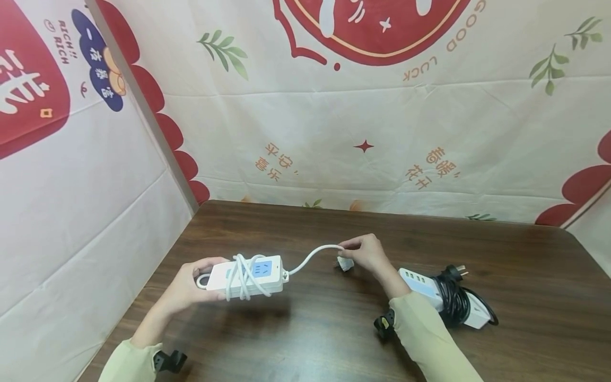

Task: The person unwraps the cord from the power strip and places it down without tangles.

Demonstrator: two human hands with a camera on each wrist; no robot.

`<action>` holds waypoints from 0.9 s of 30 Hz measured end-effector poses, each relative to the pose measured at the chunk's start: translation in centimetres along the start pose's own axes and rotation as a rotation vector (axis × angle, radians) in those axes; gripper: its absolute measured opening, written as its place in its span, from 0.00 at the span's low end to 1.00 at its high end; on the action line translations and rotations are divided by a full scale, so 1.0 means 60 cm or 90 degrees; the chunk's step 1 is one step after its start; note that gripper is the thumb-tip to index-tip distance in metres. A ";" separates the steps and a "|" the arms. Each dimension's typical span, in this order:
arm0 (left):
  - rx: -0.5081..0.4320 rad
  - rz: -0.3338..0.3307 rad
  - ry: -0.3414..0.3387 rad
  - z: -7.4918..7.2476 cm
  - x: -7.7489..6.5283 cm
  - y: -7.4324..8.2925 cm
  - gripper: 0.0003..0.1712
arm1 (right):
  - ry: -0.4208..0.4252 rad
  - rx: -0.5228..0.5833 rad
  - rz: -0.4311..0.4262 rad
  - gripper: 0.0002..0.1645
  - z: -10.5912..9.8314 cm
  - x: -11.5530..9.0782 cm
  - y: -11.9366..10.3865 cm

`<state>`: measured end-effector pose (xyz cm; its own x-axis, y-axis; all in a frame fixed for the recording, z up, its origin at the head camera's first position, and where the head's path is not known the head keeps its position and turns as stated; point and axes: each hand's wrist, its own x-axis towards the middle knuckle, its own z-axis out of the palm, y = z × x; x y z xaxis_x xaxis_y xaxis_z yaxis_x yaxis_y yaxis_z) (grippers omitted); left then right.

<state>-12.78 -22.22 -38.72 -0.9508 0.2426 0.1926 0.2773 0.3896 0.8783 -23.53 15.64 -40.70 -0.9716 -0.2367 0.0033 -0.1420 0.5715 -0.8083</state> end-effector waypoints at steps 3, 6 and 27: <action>0.005 0.001 0.007 0.003 0.001 -0.001 0.33 | -0.024 0.004 -0.014 0.16 -0.004 -0.003 -0.007; 0.008 -0.003 0.018 0.004 0.002 -0.003 0.33 | -0.051 -0.005 -0.030 0.17 -0.004 -0.007 -0.011; -0.025 -0.016 0.024 0.017 0.005 -0.002 0.33 | -0.183 0.006 -0.153 0.18 0.011 -0.020 -0.031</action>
<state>-12.98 -21.27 -39.19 -0.9621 0.1999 0.1854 0.2482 0.3602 0.8993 -21.95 14.33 -39.60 -0.8174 -0.5754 0.0295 -0.3572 0.4659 -0.8095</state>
